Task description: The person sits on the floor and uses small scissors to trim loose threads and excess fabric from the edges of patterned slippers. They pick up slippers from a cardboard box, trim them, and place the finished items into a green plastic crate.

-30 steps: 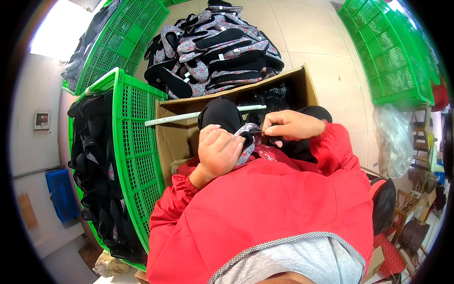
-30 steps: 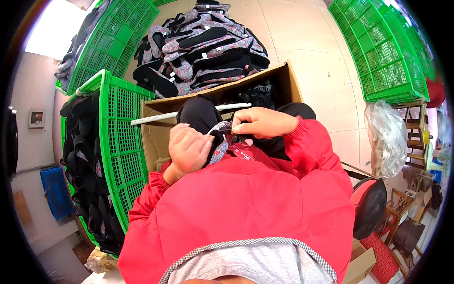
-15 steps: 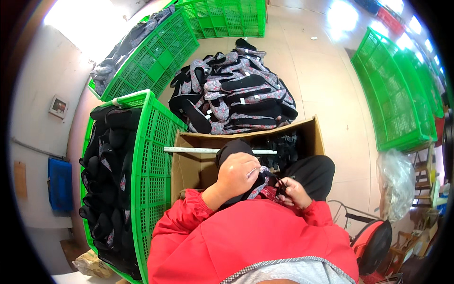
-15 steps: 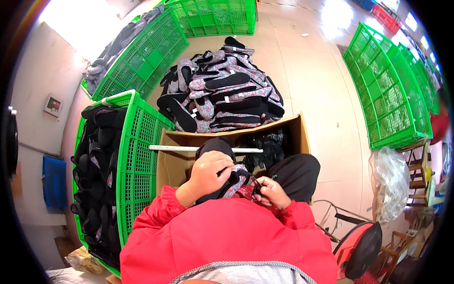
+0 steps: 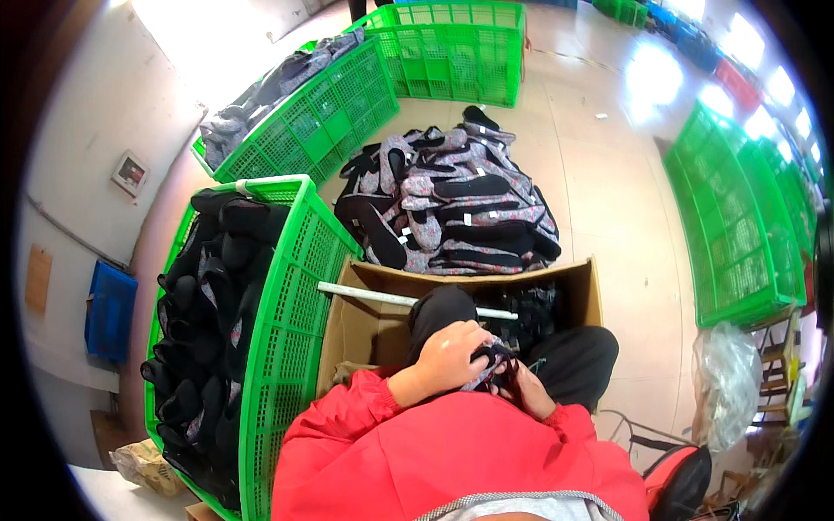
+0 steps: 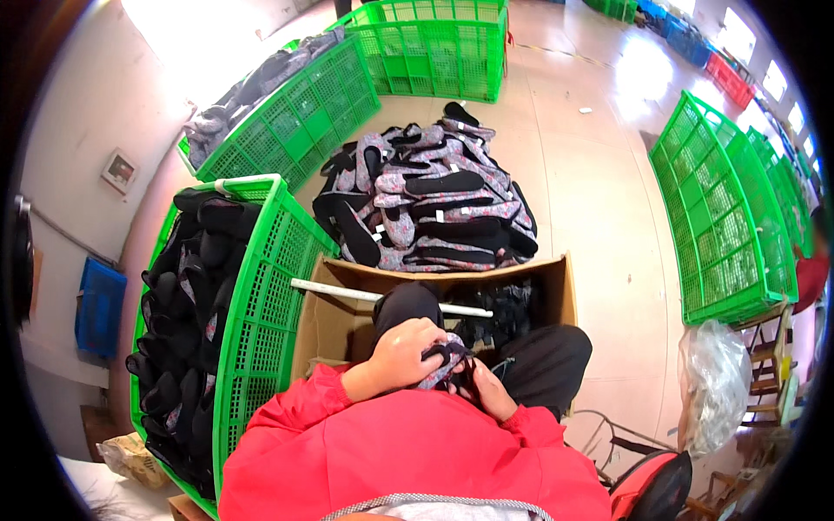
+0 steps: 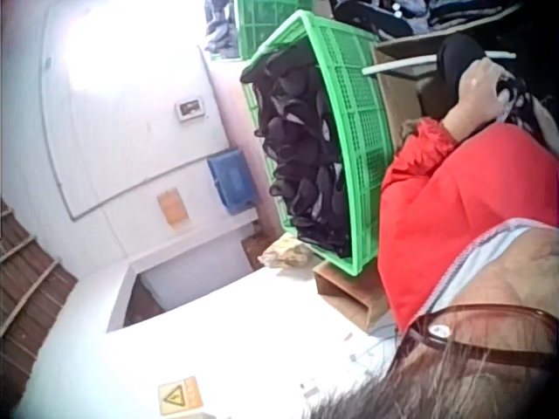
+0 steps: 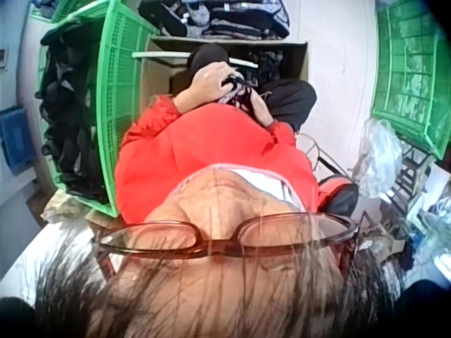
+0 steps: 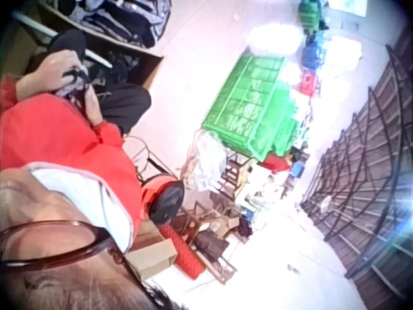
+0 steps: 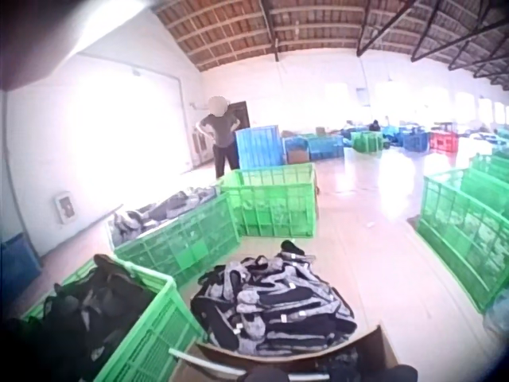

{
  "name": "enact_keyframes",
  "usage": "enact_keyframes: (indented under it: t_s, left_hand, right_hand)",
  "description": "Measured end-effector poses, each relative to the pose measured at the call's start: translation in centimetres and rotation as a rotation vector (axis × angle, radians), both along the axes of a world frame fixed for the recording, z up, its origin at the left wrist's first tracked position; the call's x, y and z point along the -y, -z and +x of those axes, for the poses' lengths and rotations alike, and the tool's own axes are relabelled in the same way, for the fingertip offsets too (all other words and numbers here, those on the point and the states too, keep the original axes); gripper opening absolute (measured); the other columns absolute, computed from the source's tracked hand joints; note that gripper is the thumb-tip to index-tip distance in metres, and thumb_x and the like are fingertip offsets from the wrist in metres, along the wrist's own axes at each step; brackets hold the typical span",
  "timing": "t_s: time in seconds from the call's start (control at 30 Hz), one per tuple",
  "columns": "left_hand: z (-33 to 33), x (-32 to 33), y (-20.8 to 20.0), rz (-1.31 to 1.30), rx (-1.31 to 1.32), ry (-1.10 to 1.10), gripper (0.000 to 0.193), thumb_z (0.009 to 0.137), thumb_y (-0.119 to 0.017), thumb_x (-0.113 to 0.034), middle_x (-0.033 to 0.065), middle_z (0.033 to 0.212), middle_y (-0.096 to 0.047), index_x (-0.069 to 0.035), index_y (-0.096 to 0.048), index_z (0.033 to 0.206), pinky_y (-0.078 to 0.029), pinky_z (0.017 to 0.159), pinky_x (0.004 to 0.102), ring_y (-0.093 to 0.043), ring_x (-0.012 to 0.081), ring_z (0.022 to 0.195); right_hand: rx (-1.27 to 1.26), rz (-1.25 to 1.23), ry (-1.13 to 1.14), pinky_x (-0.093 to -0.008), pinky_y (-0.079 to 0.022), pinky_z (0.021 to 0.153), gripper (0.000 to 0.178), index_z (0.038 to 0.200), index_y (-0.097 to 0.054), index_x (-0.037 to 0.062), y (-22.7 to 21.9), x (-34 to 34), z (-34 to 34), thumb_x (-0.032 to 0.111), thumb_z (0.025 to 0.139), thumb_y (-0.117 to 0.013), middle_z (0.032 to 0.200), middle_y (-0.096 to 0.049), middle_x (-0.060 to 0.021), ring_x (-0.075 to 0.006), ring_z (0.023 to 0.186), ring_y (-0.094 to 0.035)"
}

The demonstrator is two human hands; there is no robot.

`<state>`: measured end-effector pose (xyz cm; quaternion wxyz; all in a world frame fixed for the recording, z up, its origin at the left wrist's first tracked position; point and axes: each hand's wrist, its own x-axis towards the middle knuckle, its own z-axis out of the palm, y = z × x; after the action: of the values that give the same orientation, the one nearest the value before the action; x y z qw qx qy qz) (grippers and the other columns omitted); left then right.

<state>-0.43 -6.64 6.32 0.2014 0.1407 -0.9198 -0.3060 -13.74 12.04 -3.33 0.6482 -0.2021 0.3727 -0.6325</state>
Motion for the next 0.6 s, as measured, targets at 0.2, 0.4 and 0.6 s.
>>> enact_keyframes:
  t_s: [0.2,0.4,0.6]
  left_hand:
    - [-0.8,0.1,1.8,0.12,-0.061,0.051,0.024,0.073,-0.071,-0.005,0.0094,0.08,-0.061,-0.008,-0.069,0.097,-0.051,0.068,0.0366,-0.062,0.0269,0.075]
    - [-0.3,-1.6,3.8,0.42,0.025,-0.27,0.016,0.078,-0.071,-0.004,0.0099,0.077,-0.061,-0.003,-0.065,0.093,-0.049,0.061,0.0328,-0.061,0.022,0.065]
    - [-0.5,-2.3,5.1,0.489,-0.074,-0.342,0.011,0.081,-0.067,0.001,0.0104,0.08,-0.064,-0.001,-0.062,0.091,-0.051,0.064,0.0305,-0.064,0.0191,0.068]
  right_hand:
    - [-0.016,-0.08,0.043,-0.0291,-0.045,0.089,0.034,0.12,-0.049,0.0047,0.6,0.6,0.4,0.035,0.109,-0.039,0.109,-0.052,-0.0033,-0.0132,0.096,-0.054]
    - [-0.071,-0.132,0.19,-0.0301,-0.045,0.091,0.025,0.119,-0.048,0.0041,1.0,0.7,2.1,0.023,0.104,-0.054,0.109,-0.053,-0.0044,-0.0141,0.097,-0.054]
    - [-0.549,0.022,0.277,-0.0301,-0.051,0.082,0.03,0.118,-0.053,0.0009,0.8,1.5,2.9,0.027,0.103,-0.057,0.1,-0.064,-0.0081,-0.0148,0.09,-0.064]
